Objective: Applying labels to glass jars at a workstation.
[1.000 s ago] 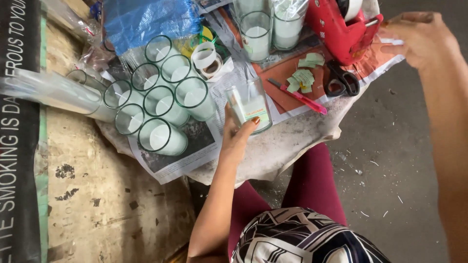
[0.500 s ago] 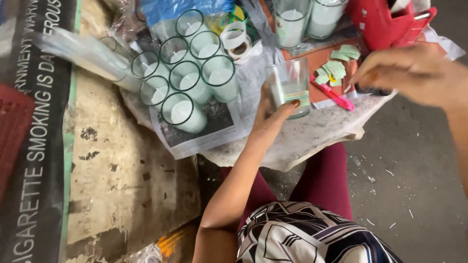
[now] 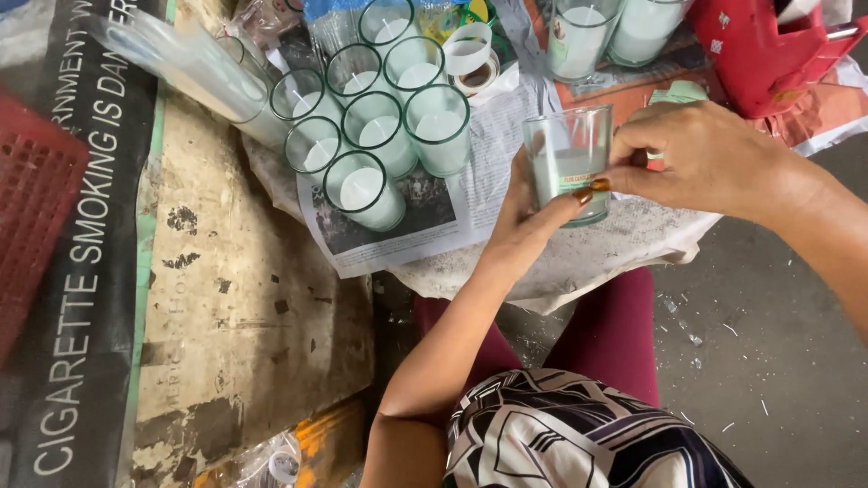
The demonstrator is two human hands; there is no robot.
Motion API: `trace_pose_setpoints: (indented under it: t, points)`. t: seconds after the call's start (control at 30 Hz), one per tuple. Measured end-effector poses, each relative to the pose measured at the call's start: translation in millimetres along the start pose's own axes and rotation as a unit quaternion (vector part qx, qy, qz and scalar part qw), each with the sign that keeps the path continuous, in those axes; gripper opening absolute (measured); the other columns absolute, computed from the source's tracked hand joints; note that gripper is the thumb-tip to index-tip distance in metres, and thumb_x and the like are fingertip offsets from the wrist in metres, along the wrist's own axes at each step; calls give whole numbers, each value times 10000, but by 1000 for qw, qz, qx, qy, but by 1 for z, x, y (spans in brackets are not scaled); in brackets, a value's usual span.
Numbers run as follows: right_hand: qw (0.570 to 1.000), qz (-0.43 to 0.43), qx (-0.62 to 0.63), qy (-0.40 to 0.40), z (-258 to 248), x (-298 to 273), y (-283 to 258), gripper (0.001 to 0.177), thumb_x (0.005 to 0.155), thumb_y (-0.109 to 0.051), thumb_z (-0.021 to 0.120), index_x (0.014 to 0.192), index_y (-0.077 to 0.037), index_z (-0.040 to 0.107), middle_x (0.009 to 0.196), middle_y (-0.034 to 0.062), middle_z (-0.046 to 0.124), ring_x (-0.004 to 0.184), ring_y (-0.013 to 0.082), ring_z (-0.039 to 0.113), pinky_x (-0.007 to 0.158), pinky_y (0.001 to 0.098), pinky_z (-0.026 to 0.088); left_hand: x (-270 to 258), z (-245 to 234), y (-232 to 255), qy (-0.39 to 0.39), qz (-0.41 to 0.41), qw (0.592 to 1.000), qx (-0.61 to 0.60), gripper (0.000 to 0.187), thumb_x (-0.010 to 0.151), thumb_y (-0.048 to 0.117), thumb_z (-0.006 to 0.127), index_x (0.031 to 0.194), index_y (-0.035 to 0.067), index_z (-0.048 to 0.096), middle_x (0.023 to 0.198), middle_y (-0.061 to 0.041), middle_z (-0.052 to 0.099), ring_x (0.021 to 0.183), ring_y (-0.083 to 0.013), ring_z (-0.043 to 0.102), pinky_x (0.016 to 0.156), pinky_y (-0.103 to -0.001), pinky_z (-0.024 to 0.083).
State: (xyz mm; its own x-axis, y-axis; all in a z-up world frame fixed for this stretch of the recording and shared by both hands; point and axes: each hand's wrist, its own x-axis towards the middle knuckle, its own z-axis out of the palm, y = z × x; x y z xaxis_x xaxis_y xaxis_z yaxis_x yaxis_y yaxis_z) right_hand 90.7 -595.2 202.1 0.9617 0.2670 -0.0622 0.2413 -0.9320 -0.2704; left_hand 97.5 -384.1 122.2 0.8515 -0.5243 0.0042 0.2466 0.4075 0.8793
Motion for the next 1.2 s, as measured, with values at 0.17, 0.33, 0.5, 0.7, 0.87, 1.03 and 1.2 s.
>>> trace_pose_setpoints:
  t: [0.17,0.33,0.5,0.7,0.87,1.03,1.2]
  points:
    - [989,-58,103,89,9,-8,34,364,748,-366,886,879,-64,731,809,40,730,740,156,692,674,320,556,2,-11,-15,-75,12,991,-107,738,929,182,705,1561,123,328,1319,-98,603,1240,-238,583,1055,-386,486]
    - [966,13,71,248,3,-46,96,146,1019,-76,866,1070,-1,751,1013,126,729,889,219,677,852,337,568,9,-15,-22,-13,-100,978,-183,707,882,205,706,1514,196,389,1449,-140,539,1274,-423,560,851,-570,573]
    - [878,224,201,373,7,-55,222,165,1254,-154,592,1356,-40,653,1280,119,660,1015,250,669,680,343,533,-2,0,-2,-55,-70,990,-113,871,872,300,707,1598,237,230,1570,-106,428,1483,-292,385,1212,-551,274]
    - [835,378,382,122,-56,-16,161,344,1143,-193,501,1456,-55,463,1440,167,533,1195,383,598,1006,537,525,5,-4,-27,-49,39,988,-142,841,876,108,774,1581,86,317,1409,-164,564,1324,-294,548,1086,-447,508]
    - [849,345,372,144,-37,-7,201,455,1076,-61,528,1519,-133,456,1396,128,568,1132,313,612,935,534,554,8,-6,-44,15,58,992,-112,817,825,6,782,1540,99,399,1291,-129,632,1200,-246,620,1009,-424,561]
    - [687,225,570,390,9,-53,225,368,854,40,743,1147,-78,556,1103,2,759,903,157,846,883,380,847,10,8,-27,64,87,993,-46,871,761,171,827,1462,86,317,1410,-146,441,1275,-291,522,1071,-466,498]
    - [701,360,532,310,30,-48,198,178,1003,-188,725,1163,-136,669,1088,9,759,931,125,799,821,272,706,20,21,-30,40,148,984,-93,718,787,167,883,1377,156,475,1307,-136,631,1216,-303,624,981,-447,583]
